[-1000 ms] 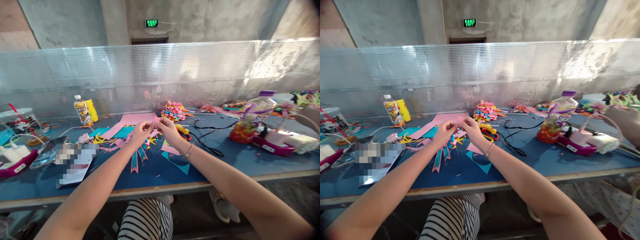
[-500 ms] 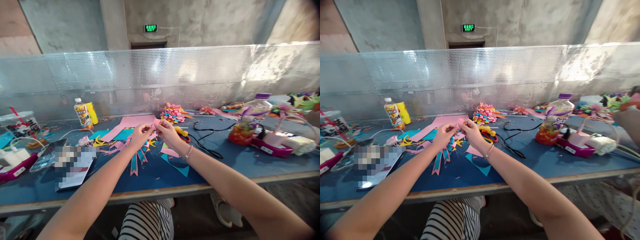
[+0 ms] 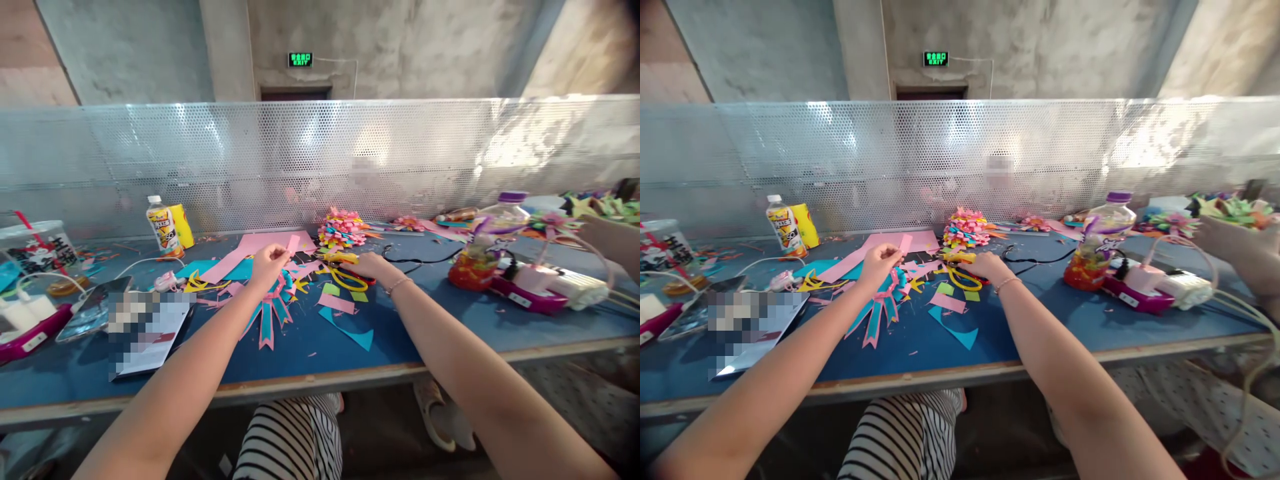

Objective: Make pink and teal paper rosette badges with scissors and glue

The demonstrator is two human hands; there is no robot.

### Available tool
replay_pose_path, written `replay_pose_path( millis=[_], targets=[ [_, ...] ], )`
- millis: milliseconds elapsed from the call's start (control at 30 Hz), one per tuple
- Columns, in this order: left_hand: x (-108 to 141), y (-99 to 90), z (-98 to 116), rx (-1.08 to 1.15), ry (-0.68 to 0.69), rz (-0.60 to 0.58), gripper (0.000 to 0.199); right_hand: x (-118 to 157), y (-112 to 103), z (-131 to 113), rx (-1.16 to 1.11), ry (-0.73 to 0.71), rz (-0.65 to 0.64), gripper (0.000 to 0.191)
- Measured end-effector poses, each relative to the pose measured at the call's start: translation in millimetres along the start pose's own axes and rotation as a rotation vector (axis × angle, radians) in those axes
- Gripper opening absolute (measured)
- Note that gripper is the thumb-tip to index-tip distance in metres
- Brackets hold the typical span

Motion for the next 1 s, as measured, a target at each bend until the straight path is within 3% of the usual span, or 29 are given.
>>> replay_pose_path(
  millis=[100, 200, 367, 467, 567, 767, 1000],
  targets=[
    [0.0, -0.2, -1.5, -0.053, -0.012, -0.023, 0.015, -0.1, 5.1, -8.1, 0.098, 0.056, -0.074, 0.045],
    [-0.1, 0.3, -2.5, -0.069, -0.027, -0.048, 0.015, 5.5, 0.5, -20.6, 0.113, -0.041, -0.030, 0.035],
    [-0.3, 0.3, -3.2, -0.069, -0.049, -0.070, 0.015, 21.0, -17.1, -33.3, -0.051, 0.030, 0.234, 0.045],
    [0.0, -0.1, -2.6, -0.073, -0.053, -0.069, 0.015, 28.5, -26.3, -42.7, -0.094, -0.053, 0.423, 0.053],
    [0.2, -0.4, -2.9, -0.082, -0.047, -0.070, 0.016, 31.3, -29.4, -51.7, -0.069, -0.134, 0.523, 0.049],
    [-0.9, 0.1, -6.4, -0.095, -0.032, -0.084, 0.016, 29.3, -23.8, -59.8, -0.029, -0.197, 0.567, 0.038],
    [1.0, 1.4, -1.4, -0.127, -0.021, -0.084, 0.017, 34.5, -26.9, -64.9, -0.043, -0.174, 0.466, 0.035]
  ],
)
Point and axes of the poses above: each hand's wrist, its own x-axis away from the middle knuckle, its own y-axis out of the palm, z = x × y, the point moved 1 cm from there along -x, towards the middle knuckle, and after that the axes turned 14 degrees about -z, right-handed, at the moved point
